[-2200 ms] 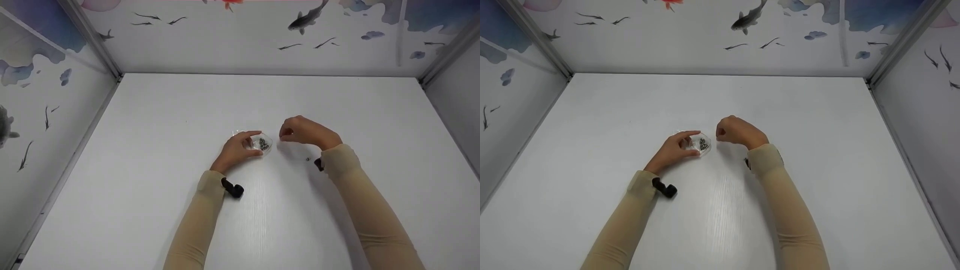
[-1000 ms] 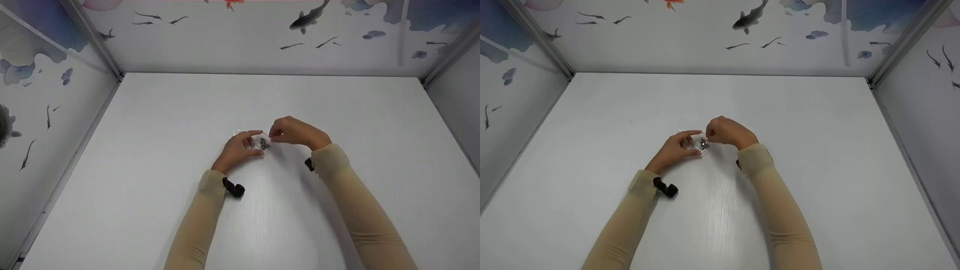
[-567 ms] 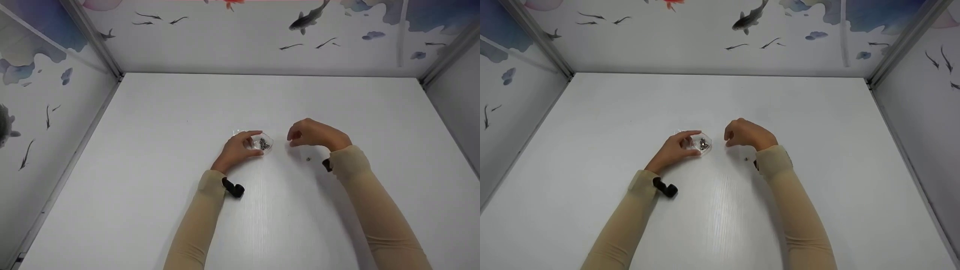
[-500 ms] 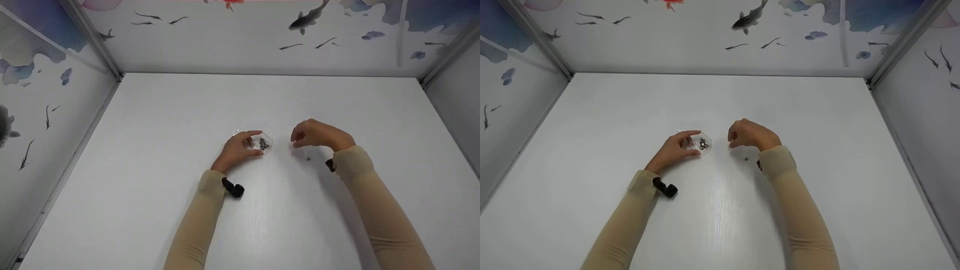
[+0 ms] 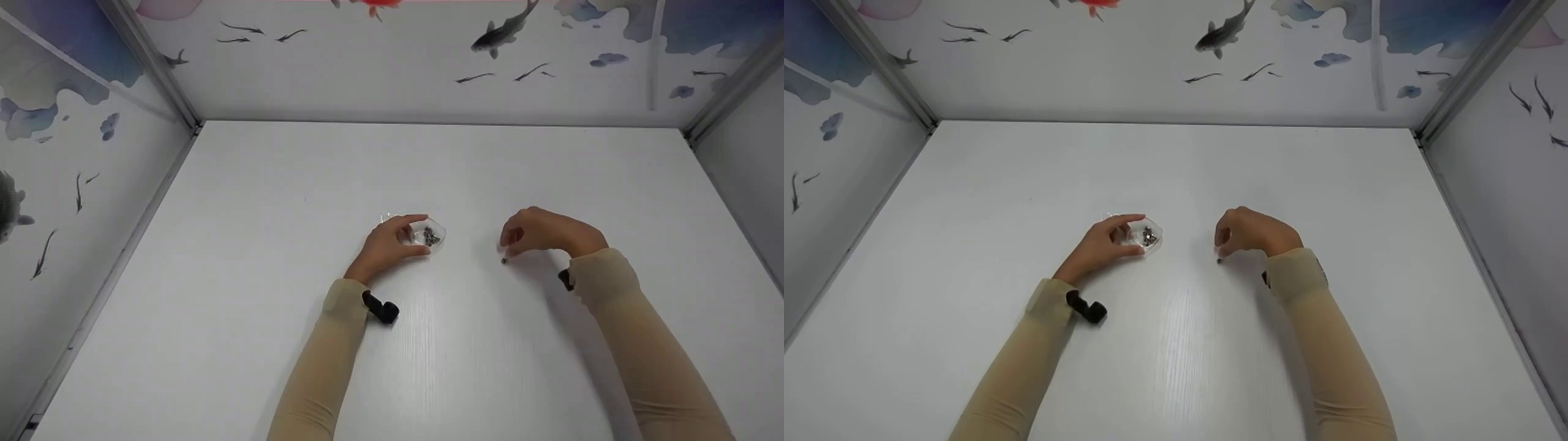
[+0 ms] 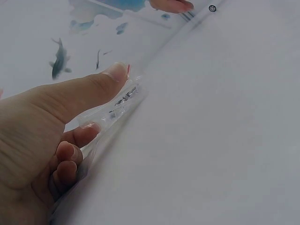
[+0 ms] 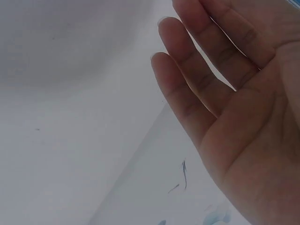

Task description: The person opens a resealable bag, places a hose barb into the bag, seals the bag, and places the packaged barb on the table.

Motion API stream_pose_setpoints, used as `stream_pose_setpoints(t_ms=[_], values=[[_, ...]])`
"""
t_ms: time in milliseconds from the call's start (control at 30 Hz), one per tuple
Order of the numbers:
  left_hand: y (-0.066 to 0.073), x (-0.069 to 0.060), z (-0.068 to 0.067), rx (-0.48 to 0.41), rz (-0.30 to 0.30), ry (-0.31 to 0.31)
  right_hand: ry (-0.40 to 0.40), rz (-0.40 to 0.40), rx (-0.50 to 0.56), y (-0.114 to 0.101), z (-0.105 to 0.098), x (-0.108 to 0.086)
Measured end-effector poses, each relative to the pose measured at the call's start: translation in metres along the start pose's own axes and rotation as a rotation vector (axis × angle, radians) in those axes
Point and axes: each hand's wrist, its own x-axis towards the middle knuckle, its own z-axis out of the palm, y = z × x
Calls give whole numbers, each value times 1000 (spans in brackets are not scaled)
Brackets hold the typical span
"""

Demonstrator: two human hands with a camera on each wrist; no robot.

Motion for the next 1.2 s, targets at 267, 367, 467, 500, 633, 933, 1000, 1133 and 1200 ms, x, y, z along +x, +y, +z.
stream_pose_setpoints(t_ms=[267,367,467,500,633,933,1000,1133,1200], values=[[0,-1,0,4,-6,2,-26,11,36,6,10,-3],[1,-2,0,12,-4,5,-26,8,31,6,11,-3],[2,-2,-1,14,-9,5,-23,7,34,5,13,-4],[3,-3,-1,14,-12,5,-21,3,30,5,13,-4],[2,-2,0,16,-15,6,-18,8,23,5,16,-2],[1,-2,0,8,3,8,-13,-2,-4,4,18,1],[1,-2,0,10,1,7,-11,-7,-11,5,18,2],[2,-2,-1,11,7,8,-8,-25,-23,4,18,3],[3,-2,-1,13,15,11,-7,-29,-27,4,18,4]])
